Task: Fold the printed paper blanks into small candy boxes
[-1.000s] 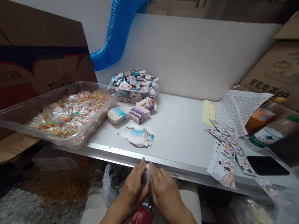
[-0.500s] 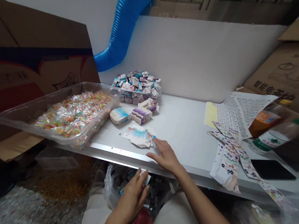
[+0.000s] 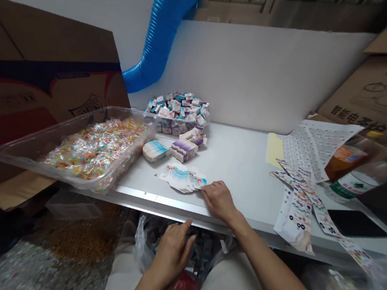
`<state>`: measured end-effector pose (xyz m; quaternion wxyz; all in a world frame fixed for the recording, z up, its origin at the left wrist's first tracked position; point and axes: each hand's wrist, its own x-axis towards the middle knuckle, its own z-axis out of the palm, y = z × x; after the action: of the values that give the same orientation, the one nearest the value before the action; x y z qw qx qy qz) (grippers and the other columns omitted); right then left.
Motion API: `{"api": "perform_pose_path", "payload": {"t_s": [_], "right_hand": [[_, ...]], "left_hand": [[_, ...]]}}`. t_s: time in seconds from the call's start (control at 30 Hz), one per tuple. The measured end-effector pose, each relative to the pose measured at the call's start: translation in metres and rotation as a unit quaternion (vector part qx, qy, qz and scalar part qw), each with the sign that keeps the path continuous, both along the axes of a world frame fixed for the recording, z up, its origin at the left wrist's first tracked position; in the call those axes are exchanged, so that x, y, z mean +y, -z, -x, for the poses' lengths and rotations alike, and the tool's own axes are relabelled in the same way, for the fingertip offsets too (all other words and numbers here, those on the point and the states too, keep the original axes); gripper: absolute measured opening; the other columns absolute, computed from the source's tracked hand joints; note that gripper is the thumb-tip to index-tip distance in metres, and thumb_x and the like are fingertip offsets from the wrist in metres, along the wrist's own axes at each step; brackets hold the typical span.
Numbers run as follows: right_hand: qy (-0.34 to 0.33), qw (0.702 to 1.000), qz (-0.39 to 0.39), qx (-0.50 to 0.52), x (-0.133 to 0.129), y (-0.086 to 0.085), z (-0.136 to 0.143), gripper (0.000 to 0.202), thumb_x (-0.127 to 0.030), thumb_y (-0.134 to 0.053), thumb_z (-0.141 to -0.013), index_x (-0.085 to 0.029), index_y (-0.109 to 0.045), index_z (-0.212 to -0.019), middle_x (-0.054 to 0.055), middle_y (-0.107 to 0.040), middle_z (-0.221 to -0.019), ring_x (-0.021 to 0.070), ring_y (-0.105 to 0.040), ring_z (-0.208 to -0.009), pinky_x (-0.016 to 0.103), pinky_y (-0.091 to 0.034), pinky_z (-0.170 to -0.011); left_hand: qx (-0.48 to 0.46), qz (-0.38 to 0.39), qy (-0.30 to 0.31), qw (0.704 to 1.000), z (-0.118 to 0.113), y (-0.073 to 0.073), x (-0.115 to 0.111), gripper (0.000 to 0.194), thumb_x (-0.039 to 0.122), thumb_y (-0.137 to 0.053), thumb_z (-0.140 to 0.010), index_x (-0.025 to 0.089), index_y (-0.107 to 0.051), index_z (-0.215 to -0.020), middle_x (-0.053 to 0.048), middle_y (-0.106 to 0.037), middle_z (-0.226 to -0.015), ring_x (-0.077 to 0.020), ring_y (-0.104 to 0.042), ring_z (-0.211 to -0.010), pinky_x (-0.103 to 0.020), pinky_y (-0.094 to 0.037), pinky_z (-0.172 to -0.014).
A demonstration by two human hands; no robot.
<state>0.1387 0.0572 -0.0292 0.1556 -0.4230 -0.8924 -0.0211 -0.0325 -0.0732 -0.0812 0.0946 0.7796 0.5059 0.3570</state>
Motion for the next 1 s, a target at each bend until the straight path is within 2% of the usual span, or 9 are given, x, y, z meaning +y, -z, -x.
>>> {"api": "perform_pose_path", "payload": {"t_s": [0.07, 0.17, 0.33, 0.4, 0.5, 0.73, 0.83, 0.93, 1.0], "right_hand": [[0.012, 1.0, -0.012, 0.006, -0.006, 0.002, 0.001, 0.027, -0.021, -0.042, -0.091, -0.012, -0.066, -0.086, 0.012, -0.068, -0.083, 0.0222, -0.056, -0.081, 0.035, -0.031, -0.08], [-0.001, 1.0, -0.01, 0.01, -0.012, -0.001, -0.001, 0.023, -0.023, -0.048, -0.089, -0.016, -0.066, -0.076, 0.007, -0.069, -0.075, 0.0189, -0.057, -0.075, 0.033, -0.031, -0.079], [0.061, 0.994, -0.049, 0.076, -0.018, -0.011, -0.01, 0.024, -0.023, -0.043, -0.092, -0.015, -0.065, -0.087, 0.009, -0.07, -0.085, 0.0205, -0.056, -0.082, 0.035, -0.029, -0.083], [0.065, 0.995, -0.029, 0.074, -0.021, -0.011, -0.011, 0.023, -0.023, -0.045, -0.09, -0.014, -0.065, -0.083, 0.01, -0.069, -0.083, 0.0212, -0.057, -0.081, 0.036, -0.029, -0.083], [0.022, 0.998, 0.02, 0.054, -0.023, -0.005, -0.013, 0.018, -0.023, -0.055, -0.085, -0.017, -0.066, -0.072, 0.005, -0.069, -0.07, 0.0174, -0.058, -0.072, 0.033, -0.031, -0.081], [-0.007, 0.989, 0.11, 0.098, -0.014, -0.007, -0.024, 0.02, -0.027, -0.058, -0.083, -0.021, -0.069, -0.067, -0.002, -0.068, -0.059, 0.0125, -0.058, -0.058, 0.028, -0.037, -0.074], [0.046, 0.986, 0.055, 0.15, -0.02, -0.014, -0.022, 0.023, -0.027, -0.051, -0.088, -0.019, -0.069, -0.076, 0.004, -0.07, -0.072, 0.0175, -0.061, -0.071, 0.031, -0.037, -0.077], [0.107, 0.952, -0.018, 0.288, -0.041, -0.025, -0.014, 0.022, -0.029, -0.047, -0.09, -0.017, -0.066, -0.088, 0.008, -0.069, -0.089, 0.0211, -0.059, -0.088, 0.035, -0.037, -0.083], [0.12, 0.916, 0.044, 0.381, -0.059, -0.032, -0.007, 0.02, -0.032, -0.049, -0.089, -0.019, -0.064, -0.086, 0.006, -0.068, -0.087, 0.0194, -0.059, -0.085, 0.032, -0.042, -0.079]], "left_hand": [[-0.009, -0.015, -0.002, 1.0, -0.002, -0.003, 0.003, 0.033, 0.023, -0.044, -0.09, 0.016, -0.045, -0.122, -0.011, -0.066, -0.099, -0.0231, -0.063, -0.089, -0.041, -0.053, -0.077], [-0.009, -0.028, -0.003, 1.0, -0.002, -0.007, 0.006, 0.032, 0.022, -0.044, -0.09, 0.016, -0.046, -0.121, -0.01, -0.066, -0.096, -0.0224, -0.063, -0.086, -0.039, -0.053, -0.075], [-0.016, -0.064, -0.02, 0.998, -0.004, -0.016, 0.012, 0.03, 0.02, -0.044, -0.09, 0.015, -0.047, -0.119, -0.01, -0.066, -0.095, -0.0221, -0.063, -0.086, -0.038, -0.053, -0.074], [-0.022, -0.066, -0.026, 0.997, -0.007, -0.021, 0.016, 0.029, 0.02, -0.044, -0.09, 0.015, -0.048, -0.118, -0.01, -0.065, -0.094, -0.0219, -0.063, -0.086, -0.038, -0.053, -0.074], [-0.025, -0.06, -0.021, 0.998, -0.013, -0.026, 0.019, 0.028, 0.02, -0.044, -0.09, 0.015, -0.048, -0.117, -0.009, -0.065, -0.093, -0.0214, -0.063, -0.084, -0.037, -0.053, -0.072], [-0.027, -0.065, -0.004, 0.998, -0.012, -0.016, 0.015, 0.026, 0.019, -0.045, -0.089, 0.016, -0.049, -0.115, -0.009, -0.066, -0.094, -0.0207, -0.063, -0.085, -0.036, -0.053, -0.075], [-0.024, -0.072, -0.019, 0.997, -0.012, -0.02, 0.016, 0.028, 0.018, -0.045, -0.089, 0.016, -0.048, -0.117, -0.009, -0.065, -0.095, -0.021, -0.063, -0.087, -0.037, -0.053, -0.076], [-0.021, -0.104, -0.062, 0.992, -0.016, -0.034, 0.022, 0.046, 0.022, -0.05, -0.088, 0.012, -0.037, -0.13, -0.016, -0.057, -0.116, -0.0262, -0.054, -0.109, -0.043, -0.049, -0.088], [-0.009, -0.126, -0.088, 0.988, -0.02, -0.044, 0.028, 0.069, 0.029, -0.058, -0.083, 0.007, -0.022, -0.138, -0.022, -0.043, -0.132, -0.0319, -0.041, -0.124, -0.05, -0.042, -0.097]]}}
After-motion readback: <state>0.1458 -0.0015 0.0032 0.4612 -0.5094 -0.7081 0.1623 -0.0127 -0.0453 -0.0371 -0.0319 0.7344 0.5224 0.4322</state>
